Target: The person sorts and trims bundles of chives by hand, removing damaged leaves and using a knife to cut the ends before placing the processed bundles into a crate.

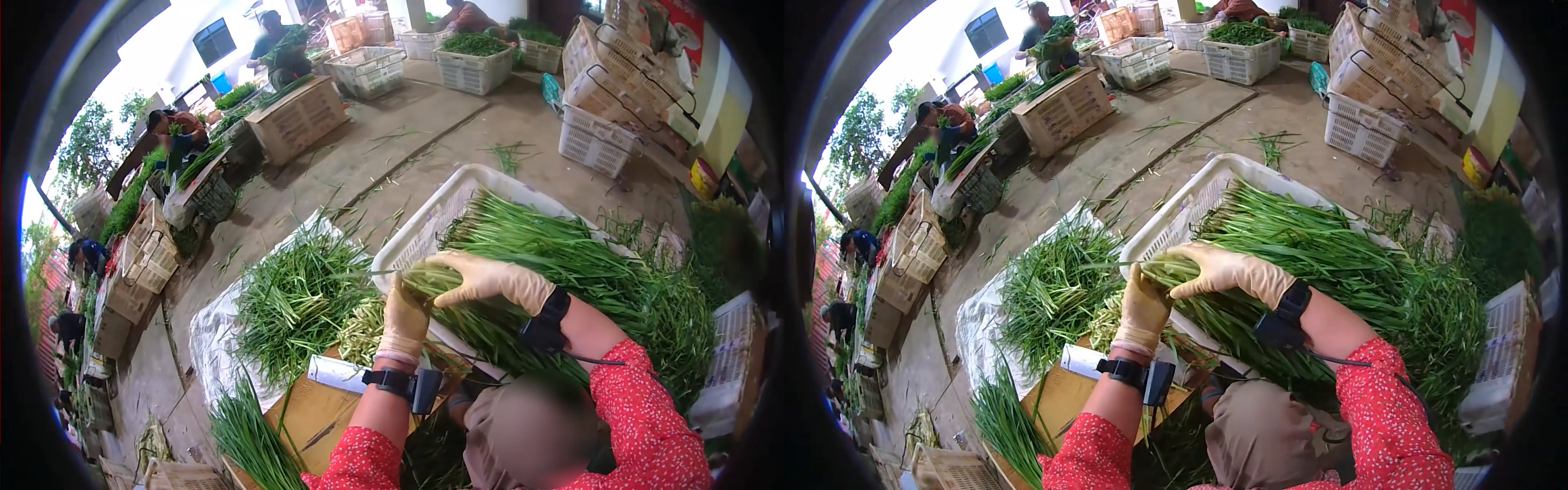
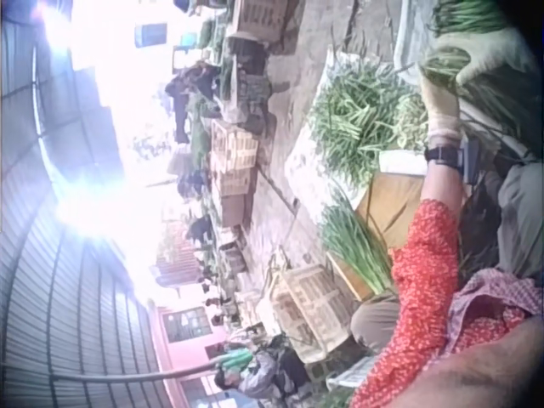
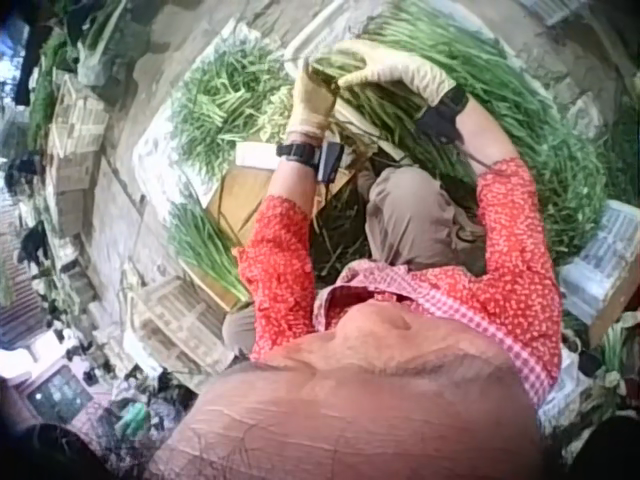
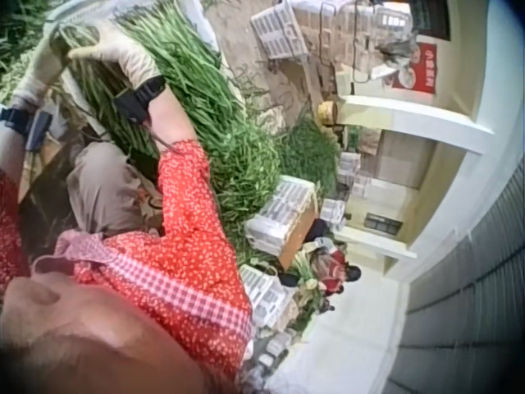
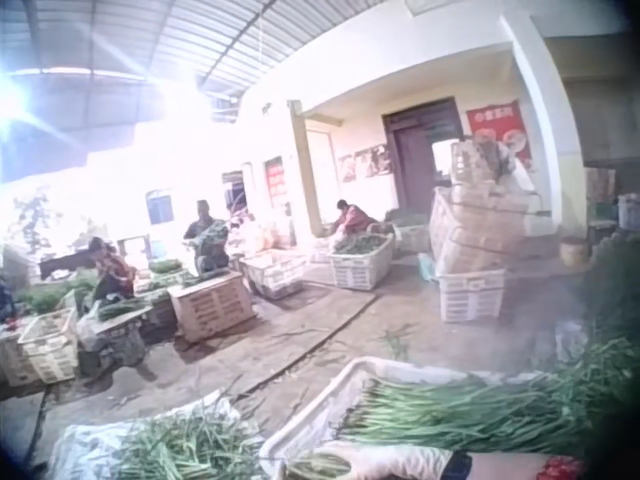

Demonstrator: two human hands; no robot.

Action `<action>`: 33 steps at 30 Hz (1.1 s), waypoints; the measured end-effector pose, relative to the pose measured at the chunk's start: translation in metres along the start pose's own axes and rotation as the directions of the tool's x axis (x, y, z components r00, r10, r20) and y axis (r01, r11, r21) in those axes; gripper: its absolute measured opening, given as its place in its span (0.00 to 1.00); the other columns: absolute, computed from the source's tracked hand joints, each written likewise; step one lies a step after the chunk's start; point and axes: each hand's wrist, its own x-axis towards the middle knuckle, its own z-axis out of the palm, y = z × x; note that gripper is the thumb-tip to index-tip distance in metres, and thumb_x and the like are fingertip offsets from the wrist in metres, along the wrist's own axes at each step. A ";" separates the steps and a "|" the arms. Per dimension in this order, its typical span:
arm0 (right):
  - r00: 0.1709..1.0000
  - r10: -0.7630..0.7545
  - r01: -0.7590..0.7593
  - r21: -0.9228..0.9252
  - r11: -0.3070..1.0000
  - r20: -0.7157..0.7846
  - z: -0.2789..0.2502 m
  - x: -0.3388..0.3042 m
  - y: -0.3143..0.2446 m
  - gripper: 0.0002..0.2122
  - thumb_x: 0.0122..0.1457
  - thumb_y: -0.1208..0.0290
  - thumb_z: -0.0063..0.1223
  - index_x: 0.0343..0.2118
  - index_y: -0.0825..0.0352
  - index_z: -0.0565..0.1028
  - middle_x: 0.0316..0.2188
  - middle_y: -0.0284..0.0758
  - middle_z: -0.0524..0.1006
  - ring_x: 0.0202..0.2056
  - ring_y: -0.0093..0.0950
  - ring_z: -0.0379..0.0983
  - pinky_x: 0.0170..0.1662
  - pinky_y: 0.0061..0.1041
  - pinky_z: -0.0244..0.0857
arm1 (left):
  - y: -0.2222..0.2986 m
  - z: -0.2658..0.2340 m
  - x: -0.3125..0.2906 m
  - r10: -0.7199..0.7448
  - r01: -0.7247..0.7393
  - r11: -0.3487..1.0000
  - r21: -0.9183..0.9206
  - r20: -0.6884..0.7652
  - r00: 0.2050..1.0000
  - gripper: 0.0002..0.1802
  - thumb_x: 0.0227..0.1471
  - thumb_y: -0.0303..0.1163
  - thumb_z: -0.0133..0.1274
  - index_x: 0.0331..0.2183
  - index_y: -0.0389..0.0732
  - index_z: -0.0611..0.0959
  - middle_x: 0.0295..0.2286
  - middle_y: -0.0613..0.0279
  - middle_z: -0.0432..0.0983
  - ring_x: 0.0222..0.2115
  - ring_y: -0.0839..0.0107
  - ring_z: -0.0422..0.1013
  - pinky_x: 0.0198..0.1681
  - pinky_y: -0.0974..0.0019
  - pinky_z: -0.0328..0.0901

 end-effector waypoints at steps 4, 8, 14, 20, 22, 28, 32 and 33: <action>0.992 0.125 -0.127 0.091 0.988 0.034 -0.002 -0.002 -0.015 0.59 0.40 0.43 0.69 0.67 0.64 0.42 0.62 0.53 0.58 0.62 0.42 0.58 0.63 0.32 0.52 | 0.024 0.009 0.006 -0.152 0.129 0.955 -0.269 -0.066 0.986 0.21 0.63 0.34 0.43 0.54 0.34 0.66 0.48 0.52 0.72 0.49 0.65 0.70 0.51 0.64 0.65; 0.983 0.141 -0.127 0.123 0.984 -0.114 0.002 -0.007 -0.032 0.60 0.36 0.48 0.74 0.67 0.65 0.43 0.58 0.53 0.65 0.59 0.43 0.62 0.61 0.31 0.56 | 0.079 0.038 0.000 -0.354 0.243 0.784 -0.571 -0.091 0.931 0.29 0.64 0.49 0.39 0.55 0.35 0.71 0.51 0.57 0.70 0.52 0.64 0.67 0.58 0.60 0.59; 0.934 0.212 -0.102 0.355 0.929 -0.288 0.024 -0.012 0.011 0.44 0.41 0.68 0.72 0.62 0.69 0.57 0.47 0.41 0.77 0.46 0.31 0.75 0.51 0.25 0.67 | 0.087 0.071 -0.013 -0.155 0.119 0.959 -0.257 -0.126 0.980 0.28 0.63 0.47 0.44 0.57 0.39 0.71 0.55 0.64 0.67 0.52 0.74 0.64 0.56 0.66 0.57; 0.917 0.235 -0.058 0.473 0.879 -0.324 -0.010 -0.039 -0.034 0.25 0.43 0.75 0.69 0.47 0.70 0.73 0.38 0.32 0.79 0.40 0.20 0.74 0.47 0.21 0.69 | 0.080 0.046 -0.028 0.122 -0.139 0.990 -0.035 -0.297 0.947 0.22 0.62 0.30 0.44 0.57 0.35 0.70 0.54 0.55 0.67 0.56 0.67 0.61 0.61 0.63 0.54; 0.941 0.177 0.028 0.587 0.809 -0.288 -0.013 -0.056 -0.027 0.25 0.44 0.77 0.68 0.47 0.70 0.72 0.39 0.31 0.79 0.40 0.19 0.74 0.47 0.21 0.69 | 0.071 0.049 -0.030 0.244 -0.137 0.857 0.497 -0.156 0.957 0.27 0.54 0.26 0.50 0.56 0.40 0.71 0.53 0.53 0.68 0.55 0.59 0.63 0.60 0.59 0.56; 0.969 0.082 0.093 0.649 0.755 -0.233 0.000 -0.071 -0.053 0.26 0.46 0.83 0.63 0.51 0.69 0.70 0.42 0.28 0.76 0.43 0.16 0.71 0.50 0.20 0.66 | 0.050 0.085 -0.041 0.090 -0.168 0.047 0.985 0.164 0.982 0.34 0.42 0.30 0.53 0.56 0.42 0.70 0.61 0.50 0.55 0.63 0.53 0.48 0.63 0.51 0.47; 0.953 0.131 0.066 0.609 0.790 -0.273 -0.016 -0.100 -0.066 0.24 0.48 0.84 0.60 0.51 0.67 0.70 0.40 0.28 0.76 0.44 0.18 0.71 0.50 0.21 0.66 | 0.022 0.102 -0.033 -0.226 -0.152 0.085 0.985 0.168 0.960 0.28 0.53 0.32 0.44 0.57 0.45 0.69 0.60 0.51 0.58 0.62 0.56 0.52 0.63 0.49 0.48; 0.952 0.134 0.067 0.616 0.785 -0.274 -0.022 -0.101 -0.079 0.24 0.49 0.83 0.59 0.51 0.67 0.71 0.39 0.27 0.75 0.44 0.19 0.72 0.50 0.21 0.67 | 0.001 0.089 -0.043 -0.216 -0.138 0.053 0.989 0.146 0.965 0.28 0.53 0.32 0.44 0.57 0.46 0.69 0.60 0.51 0.59 0.61 0.56 0.53 0.62 0.48 0.49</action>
